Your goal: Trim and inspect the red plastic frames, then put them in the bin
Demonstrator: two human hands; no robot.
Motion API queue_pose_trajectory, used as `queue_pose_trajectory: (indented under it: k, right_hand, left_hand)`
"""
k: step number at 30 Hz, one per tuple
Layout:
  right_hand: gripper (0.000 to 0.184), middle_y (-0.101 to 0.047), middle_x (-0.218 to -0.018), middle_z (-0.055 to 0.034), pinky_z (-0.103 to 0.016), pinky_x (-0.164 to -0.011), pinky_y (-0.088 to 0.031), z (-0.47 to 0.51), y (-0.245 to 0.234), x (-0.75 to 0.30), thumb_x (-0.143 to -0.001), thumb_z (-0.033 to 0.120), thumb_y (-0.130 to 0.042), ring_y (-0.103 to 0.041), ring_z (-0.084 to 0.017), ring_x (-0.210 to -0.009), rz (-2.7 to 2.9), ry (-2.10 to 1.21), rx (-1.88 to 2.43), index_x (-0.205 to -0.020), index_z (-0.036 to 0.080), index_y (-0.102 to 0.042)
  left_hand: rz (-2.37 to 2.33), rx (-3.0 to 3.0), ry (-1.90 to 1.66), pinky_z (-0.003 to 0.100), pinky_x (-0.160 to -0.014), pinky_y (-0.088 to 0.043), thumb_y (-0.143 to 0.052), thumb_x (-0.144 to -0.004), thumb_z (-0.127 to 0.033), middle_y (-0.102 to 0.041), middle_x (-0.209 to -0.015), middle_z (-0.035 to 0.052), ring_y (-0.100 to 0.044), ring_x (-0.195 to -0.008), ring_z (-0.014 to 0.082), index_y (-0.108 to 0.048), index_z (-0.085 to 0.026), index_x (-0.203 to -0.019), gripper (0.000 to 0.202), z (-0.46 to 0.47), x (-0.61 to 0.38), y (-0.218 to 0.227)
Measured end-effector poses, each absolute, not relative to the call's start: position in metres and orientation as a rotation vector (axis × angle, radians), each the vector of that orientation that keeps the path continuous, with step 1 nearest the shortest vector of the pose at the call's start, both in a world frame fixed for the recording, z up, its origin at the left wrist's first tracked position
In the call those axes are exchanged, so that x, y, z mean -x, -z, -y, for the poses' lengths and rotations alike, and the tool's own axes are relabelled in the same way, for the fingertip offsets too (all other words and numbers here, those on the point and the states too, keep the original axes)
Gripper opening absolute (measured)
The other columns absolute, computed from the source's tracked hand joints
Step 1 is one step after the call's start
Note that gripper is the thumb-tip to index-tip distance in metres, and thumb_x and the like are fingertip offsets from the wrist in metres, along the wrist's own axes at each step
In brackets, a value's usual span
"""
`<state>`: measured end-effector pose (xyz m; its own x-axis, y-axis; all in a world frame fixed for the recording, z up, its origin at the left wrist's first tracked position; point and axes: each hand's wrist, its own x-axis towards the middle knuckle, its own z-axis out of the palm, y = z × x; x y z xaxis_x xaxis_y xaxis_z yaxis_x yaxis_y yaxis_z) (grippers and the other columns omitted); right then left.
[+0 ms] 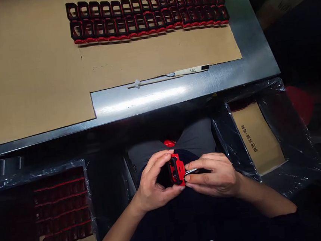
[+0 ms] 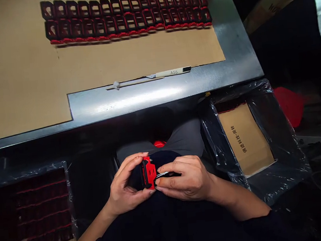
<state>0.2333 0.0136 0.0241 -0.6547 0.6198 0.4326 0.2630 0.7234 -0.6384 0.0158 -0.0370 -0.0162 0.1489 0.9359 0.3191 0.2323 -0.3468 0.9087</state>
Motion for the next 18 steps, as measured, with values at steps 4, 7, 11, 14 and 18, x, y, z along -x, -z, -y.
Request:
queue_pose_trajectory:
  k: [4,7,11,14,18]
  right_hand:
    - [0.005,-0.079,-0.092,-0.0064,-0.026,-0.054,-0.048,-0.0137,-0.0235,-0.2332,-0.086,0.023,-0.074,-0.066,-0.013,-0.061,2.271,-0.718,0.657,-0.090,0.020,-0.075]
    - [0.004,-0.079,-0.092,-0.0057,-0.025,-0.054,-0.048,-0.0138,-0.0237,-0.2327,-0.087,0.024,-0.074,-0.064,-0.012,-0.060,2.275,-0.708,0.663,-0.089,0.020,-0.075]
    - [0.005,-0.079,-0.092,-0.0057,-0.025,-0.053,-0.047,-0.0132,-0.0228,-0.2328,-0.087,0.024,-0.073,-0.063,-0.011,-0.059,2.264,-0.710,0.665,-0.089,0.020,-0.075]
    - [0.005,-0.079,-0.092,-0.0062,-0.025,-0.054,-0.048,-0.0126,-0.0217,-0.2332,-0.088,0.024,-0.072,-0.064,-0.012,-0.060,2.256,-0.715,0.665,-0.089,0.020,-0.075]
    - [0.005,-0.079,-0.092,-0.0063,-0.025,-0.054,-0.048,-0.0123,-0.0211,-0.2333,-0.087,0.024,-0.074,-0.064,-0.012,-0.060,2.254,-0.712,0.658,-0.089,0.020,-0.075]
  left_hand:
    - [-1.134,-1.699,-1.239,0.050,-0.091,-0.060,-0.079,-0.079,-0.030,-0.063,-0.126,0.0184,-0.065,-0.114,0.0307,-0.048,-0.020,-0.142,0.071,0.0371,-0.0160,0.0175]
    - [-1.126,-1.702,-1.238,0.049,-0.091,-0.059,-0.079,-0.080,-0.032,-0.063,-0.127,0.0180,-0.065,-0.115,0.0303,-0.047,-0.020,-0.142,0.071,0.0370,-0.0159,0.0182]
    - [-1.125,-1.689,-1.243,0.049,-0.092,-0.059,-0.079,-0.080,-0.036,-0.063,-0.127,0.0179,-0.065,-0.114,0.0302,-0.047,-0.020,-0.143,0.072,0.0376,-0.0158,0.0192]
    - [-1.123,-1.676,-1.251,0.047,-0.092,-0.060,-0.080,-0.079,-0.039,-0.063,-0.126,0.0177,-0.065,-0.114,0.0291,-0.048,-0.020,-0.142,0.073,0.0382,-0.0157,0.0200]
    - [-1.119,-1.676,-1.255,0.046,-0.094,-0.059,-0.080,-0.080,-0.038,-0.062,-0.126,0.0177,-0.064,-0.115,0.0283,-0.048,-0.019,-0.142,0.073,0.0382,-0.0159,0.0209]
